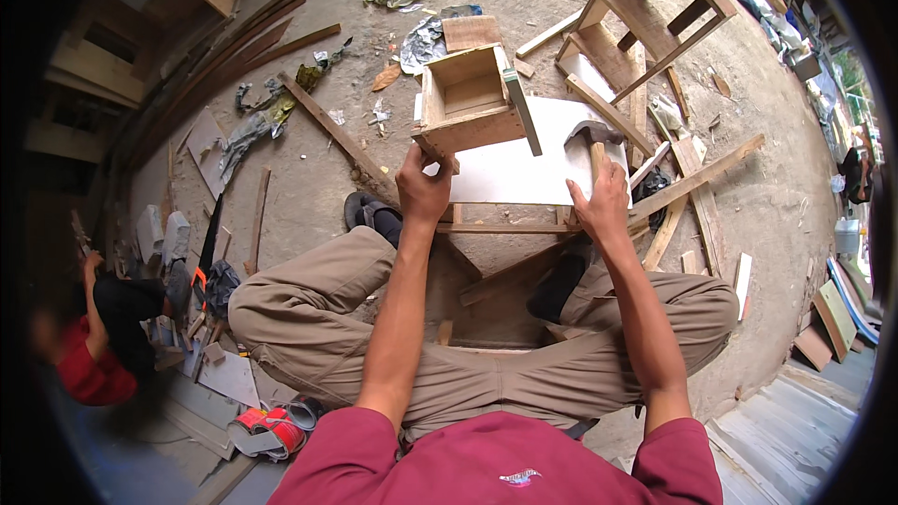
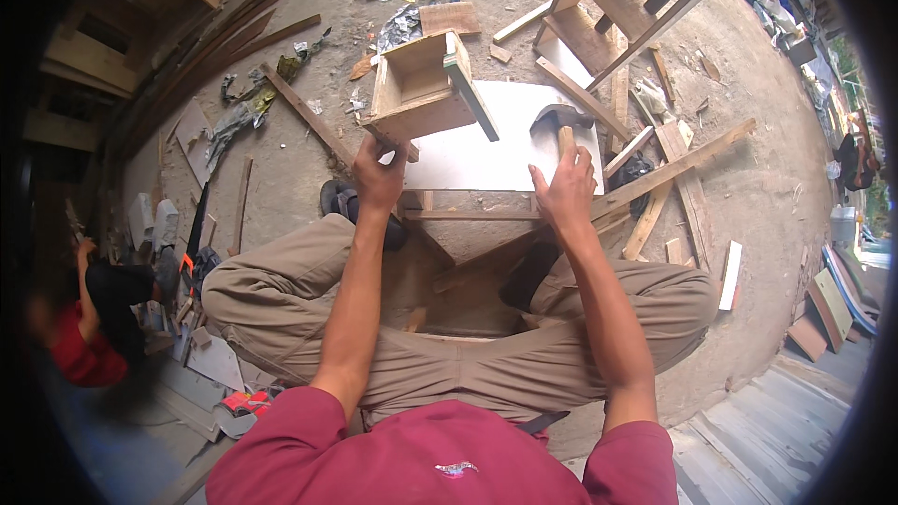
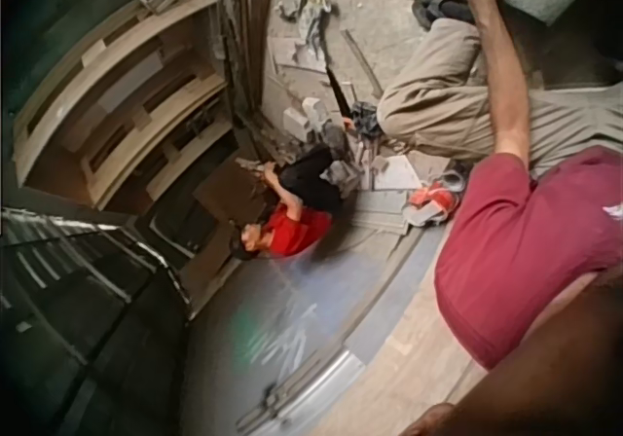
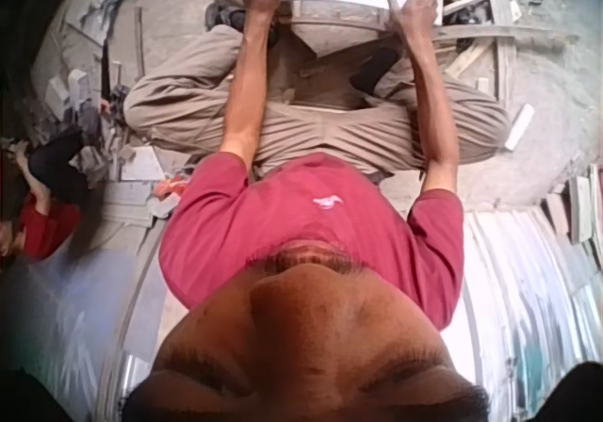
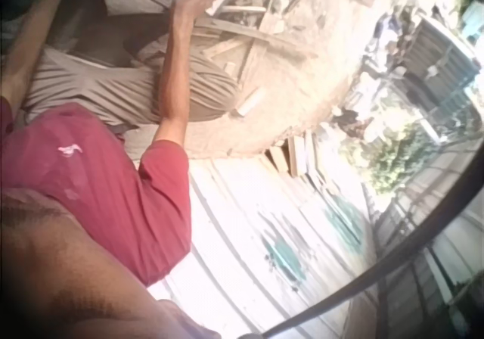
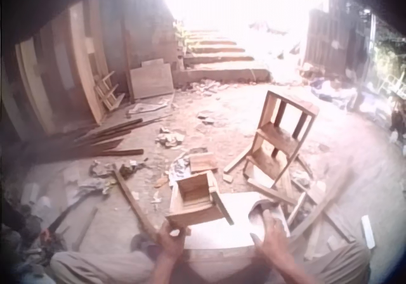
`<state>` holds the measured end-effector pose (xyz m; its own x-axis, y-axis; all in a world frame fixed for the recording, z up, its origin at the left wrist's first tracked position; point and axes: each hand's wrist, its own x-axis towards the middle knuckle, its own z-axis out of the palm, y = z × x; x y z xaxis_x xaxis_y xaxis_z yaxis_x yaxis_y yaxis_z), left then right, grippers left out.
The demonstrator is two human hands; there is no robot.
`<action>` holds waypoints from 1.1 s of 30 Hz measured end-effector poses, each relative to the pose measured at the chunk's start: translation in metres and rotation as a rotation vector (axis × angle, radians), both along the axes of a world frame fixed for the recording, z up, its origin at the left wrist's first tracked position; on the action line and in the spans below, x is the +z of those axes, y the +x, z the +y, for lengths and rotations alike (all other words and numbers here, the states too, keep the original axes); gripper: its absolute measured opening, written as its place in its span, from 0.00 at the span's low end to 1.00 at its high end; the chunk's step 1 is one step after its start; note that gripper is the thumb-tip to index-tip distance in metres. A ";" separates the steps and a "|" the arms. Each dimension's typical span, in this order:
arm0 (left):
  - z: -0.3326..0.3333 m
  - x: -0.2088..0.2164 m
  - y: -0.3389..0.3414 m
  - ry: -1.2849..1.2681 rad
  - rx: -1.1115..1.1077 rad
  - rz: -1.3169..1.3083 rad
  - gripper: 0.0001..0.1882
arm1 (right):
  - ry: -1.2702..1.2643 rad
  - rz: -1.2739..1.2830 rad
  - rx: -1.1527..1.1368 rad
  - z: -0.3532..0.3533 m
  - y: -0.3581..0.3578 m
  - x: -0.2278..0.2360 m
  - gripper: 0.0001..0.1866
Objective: The person assembles a small wooden box by fitting pieces together and securing them with a hammer. The person repeatedly aligns the wooden components and hammers them into place while sitting on the floor.
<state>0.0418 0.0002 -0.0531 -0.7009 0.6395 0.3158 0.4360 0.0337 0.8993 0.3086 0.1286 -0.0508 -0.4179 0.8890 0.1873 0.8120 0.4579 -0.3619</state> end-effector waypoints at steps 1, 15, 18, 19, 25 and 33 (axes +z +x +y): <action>-0.001 -0.003 -0.002 0.003 0.008 0.008 0.09 | -0.026 -0.056 -0.045 0.001 0.003 -0.006 0.38; 0.005 -0.004 0.018 -0.160 -0.052 0.037 0.17 | -0.946 0.818 -0.089 0.028 0.021 0.058 0.17; 0.008 -0.002 0.021 -0.135 -0.091 0.049 0.15 | -0.960 1.064 0.100 0.005 0.011 0.117 0.20; 0.007 0.003 0.021 -0.171 -0.115 0.014 0.15 | -0.889 1.078 0.153 0.001 0.009 0.126 0.18; -0.003 -0.005 0.002 -0.262 -0.219 -0.037 0.22 | -0.655 0.812 0.098 -0.005 0.004 0.123 0.20; -0.018 -0.014 -0.033 -0.288 -0.184 -0.223 0.25 | -0.292 0.069 -0.083 0.009 0.029 0.007 0.18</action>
